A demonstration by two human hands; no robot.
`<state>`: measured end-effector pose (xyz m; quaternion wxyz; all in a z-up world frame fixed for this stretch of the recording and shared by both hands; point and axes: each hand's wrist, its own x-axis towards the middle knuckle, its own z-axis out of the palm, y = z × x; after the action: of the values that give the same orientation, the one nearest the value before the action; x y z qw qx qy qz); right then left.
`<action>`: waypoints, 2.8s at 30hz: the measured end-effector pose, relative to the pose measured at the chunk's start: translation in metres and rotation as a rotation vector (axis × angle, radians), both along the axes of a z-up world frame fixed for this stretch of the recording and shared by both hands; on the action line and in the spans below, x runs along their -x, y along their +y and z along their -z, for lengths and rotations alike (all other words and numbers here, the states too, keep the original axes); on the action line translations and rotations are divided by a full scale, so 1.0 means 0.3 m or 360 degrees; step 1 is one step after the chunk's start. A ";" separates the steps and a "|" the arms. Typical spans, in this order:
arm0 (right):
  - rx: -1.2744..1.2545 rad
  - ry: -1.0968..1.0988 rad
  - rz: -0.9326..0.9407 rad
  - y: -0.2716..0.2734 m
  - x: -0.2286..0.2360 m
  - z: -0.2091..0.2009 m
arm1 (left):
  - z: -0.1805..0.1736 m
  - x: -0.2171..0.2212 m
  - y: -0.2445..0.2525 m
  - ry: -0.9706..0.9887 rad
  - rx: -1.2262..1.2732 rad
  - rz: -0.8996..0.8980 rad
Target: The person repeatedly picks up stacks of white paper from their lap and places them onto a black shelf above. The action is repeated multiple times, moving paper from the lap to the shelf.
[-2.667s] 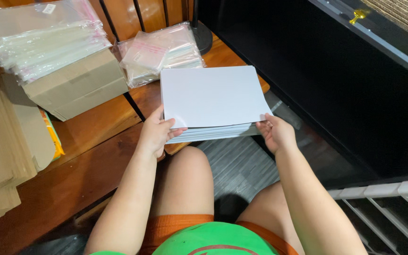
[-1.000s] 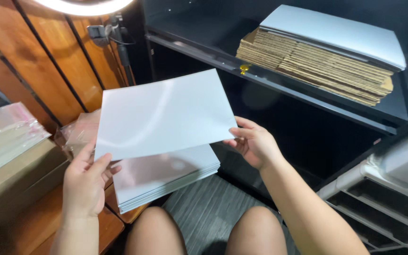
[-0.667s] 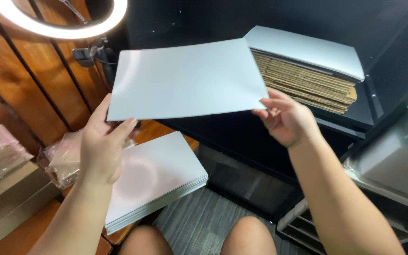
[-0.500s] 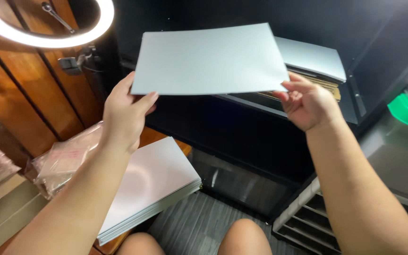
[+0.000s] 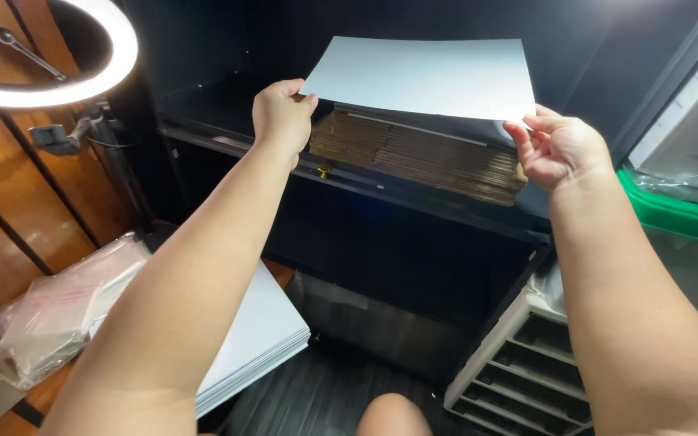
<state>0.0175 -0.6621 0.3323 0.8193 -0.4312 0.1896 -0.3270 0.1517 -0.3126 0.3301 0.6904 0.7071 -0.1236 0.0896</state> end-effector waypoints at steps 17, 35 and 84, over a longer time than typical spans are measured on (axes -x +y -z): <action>0.0001 0.0029 0.0035 -0.207 -0.133 0.041 | 0.072 -0.221 -0.265 0.0048 -0.0227 -0.0108; 0.0007 0.0058 0.0052 -0.238 -0.147 0.052 | 0.115 -0.255 -0.307 0.0072 -0.0295 -0.0128; 0.2844 0.1139 0.1527 -0.097 -0.071 0.227 | 0.148 -0.203 -0.277 -0.0120 -0.0682 -0.0236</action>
<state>0.0388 -0.6912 0.2641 -0.1095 -0.8251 0.2602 -0.4894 0.2127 -0.3957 0.2858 0.5109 0.8409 -0.1132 0.1382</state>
